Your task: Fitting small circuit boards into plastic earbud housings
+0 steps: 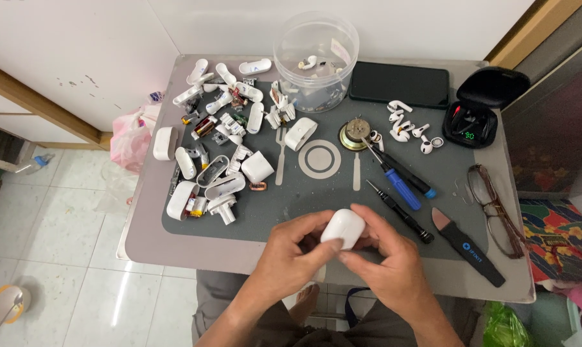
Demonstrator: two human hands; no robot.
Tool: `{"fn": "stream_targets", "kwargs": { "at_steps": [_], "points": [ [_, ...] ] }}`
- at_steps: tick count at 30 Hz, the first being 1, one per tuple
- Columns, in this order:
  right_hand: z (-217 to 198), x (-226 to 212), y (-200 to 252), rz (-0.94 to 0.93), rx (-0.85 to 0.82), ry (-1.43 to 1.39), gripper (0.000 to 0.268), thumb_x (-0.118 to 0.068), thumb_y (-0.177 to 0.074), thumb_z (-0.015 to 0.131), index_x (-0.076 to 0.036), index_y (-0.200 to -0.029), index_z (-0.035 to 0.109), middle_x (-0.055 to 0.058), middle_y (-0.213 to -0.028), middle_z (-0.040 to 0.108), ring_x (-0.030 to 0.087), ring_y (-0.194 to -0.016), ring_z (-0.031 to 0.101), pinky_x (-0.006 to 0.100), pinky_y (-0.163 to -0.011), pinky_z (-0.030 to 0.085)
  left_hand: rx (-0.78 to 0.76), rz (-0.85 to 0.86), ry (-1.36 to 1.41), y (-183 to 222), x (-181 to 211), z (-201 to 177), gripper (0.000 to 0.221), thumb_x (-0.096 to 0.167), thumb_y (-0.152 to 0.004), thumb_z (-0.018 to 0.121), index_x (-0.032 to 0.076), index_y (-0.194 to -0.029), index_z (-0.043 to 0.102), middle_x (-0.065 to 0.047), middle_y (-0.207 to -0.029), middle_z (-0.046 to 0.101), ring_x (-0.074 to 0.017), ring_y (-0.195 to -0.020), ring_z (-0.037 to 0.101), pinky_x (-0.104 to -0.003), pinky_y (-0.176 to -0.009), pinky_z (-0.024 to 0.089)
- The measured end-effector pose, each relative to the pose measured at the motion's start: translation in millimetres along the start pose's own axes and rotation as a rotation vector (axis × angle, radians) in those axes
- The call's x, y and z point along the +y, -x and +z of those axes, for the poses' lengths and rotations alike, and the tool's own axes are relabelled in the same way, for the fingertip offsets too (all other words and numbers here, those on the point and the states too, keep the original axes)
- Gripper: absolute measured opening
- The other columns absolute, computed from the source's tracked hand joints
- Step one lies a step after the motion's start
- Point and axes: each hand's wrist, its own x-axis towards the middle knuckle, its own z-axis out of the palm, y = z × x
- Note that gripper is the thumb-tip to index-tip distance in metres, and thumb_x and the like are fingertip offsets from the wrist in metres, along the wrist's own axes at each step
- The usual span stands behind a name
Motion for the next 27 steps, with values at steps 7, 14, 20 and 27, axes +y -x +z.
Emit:
{"fn": "stream_targets", "kwargs": {
  "at_steps": [7,14,20,27],
  "points": [
    [-12,9,-1,0.109,-0.026,-0.155,0.061,-0.009,-0.076,0.084,-0.007,-0.135,0.067,0.009,-0.118,0.082,0.014,-0.102,0.076,0.029,-0.09,0.064,-0.132,0.074,0.016,-2,1,-10,0.042,0.032,-0.1,0.061,0.007,-0.133,0.066,-0.003,-0.116,0.076,-0.0133,-0.1,0.069,-0.031,-0.083,0.054],
    [-25,13,-4,0.116,-0.127,-0.383,0.059,-0.013,-0.09,0.067,-0.005,-0.147,0.056,0.014,-0.118,0.077,0.024,-0.093,0.074,0.038,-0.08,0.069,-0.112,-0.11,0.257,1,-15,-9,0.049,0.029,-0.102,0.055,0.007,-0.146,0.057,-0.009,-0.099,0.073,-0.0177,-0.08,0.071,-0.032,-0.074,0.061],
    [-22,13,-4,0.111,-0.068,-0.43,0.059,-0.011,-0.092,0.064,-0.002,-0.149,0.052,0.016,-0.122,0.075,0.024,-0.089,0.071,0.038,-0.073,0.069,-0.119,-0.03,0.218,2,-21,-8,0.039,0.02,-0.104,0.055,0.008,-0.14,0.062,-0.007,-0.088,0.076,-0.0159,-0.078,0.071,-0.031,-0.075,0.06],
    [-22,-2,-3,0.199,-0.066,-0.184,0.06,-0.021,-0.086,0.07,-0.012,-0.145,0.062,0.01,-0.118,0.08,0.02,-0.096,0.078,0.037,-0.081,0.073,-0.061,-0.025,0.14,3,-8,-4,0.04,0.014,-0.092,0.076,0.011,-0.132,0.07,0.0,-0.083,0.073,-0.0064,-0.07,0.052,-0.027,-0.064,0.046]
  ]
}}
